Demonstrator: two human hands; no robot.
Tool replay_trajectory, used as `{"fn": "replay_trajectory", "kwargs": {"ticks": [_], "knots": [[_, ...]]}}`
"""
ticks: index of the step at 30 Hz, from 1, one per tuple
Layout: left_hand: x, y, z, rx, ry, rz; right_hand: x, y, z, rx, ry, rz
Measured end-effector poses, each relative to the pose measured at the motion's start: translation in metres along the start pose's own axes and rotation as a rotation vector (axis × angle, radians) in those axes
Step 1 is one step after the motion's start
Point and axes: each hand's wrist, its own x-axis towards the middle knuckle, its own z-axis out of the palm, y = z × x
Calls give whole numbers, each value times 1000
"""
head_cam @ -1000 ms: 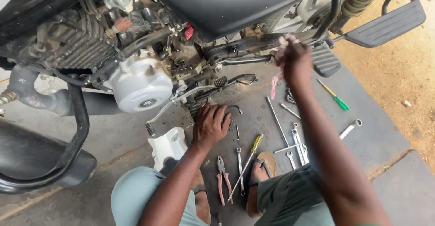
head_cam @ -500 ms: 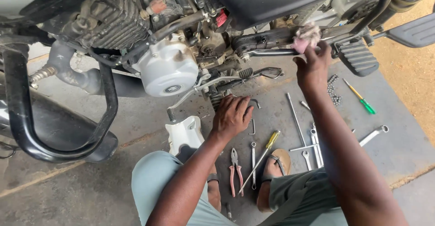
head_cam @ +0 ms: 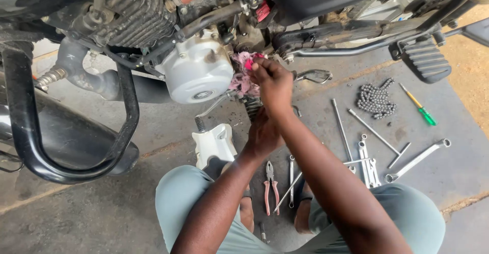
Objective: The person sits on the ground beside a motorcycle and uses a screwdriver to work on components near the engine and footrest area. They hold small parts and a cloth in one hand, then wipe the engine area with the cloth and handle a chain and sprocket on the ground.
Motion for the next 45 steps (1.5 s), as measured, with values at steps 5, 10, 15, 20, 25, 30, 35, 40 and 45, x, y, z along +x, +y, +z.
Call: {"fn": "replay_trajectory", "kwargs": {"ticks": [5,10,15,20,25,30,35,40,45], "knots": [[-5,-9,16,-69,24,-42,40,93,36,326,177,94],[10,7,2,133,-13,-37,8,65,66,-403,282,-123],[0,-1,8,210,-4,40,34,76,67,-231,299,-56],[8,7,2,181,-39,118,16,56,55,110,99,245],[23,13,-14,70,-19,27,11,26,58,222,26,-132],[17,6,-5,94,-15,80,8,35,51,-358,-18,-317],[4,1,7,113,89,129,-11,17,13,-875,-230,-257],[-10,-6,11,204,78,102,-28,-28,11,-480,47,-507],[3,0,11,254,-12,89,-29,-37,57,-386,34,-511]]}}
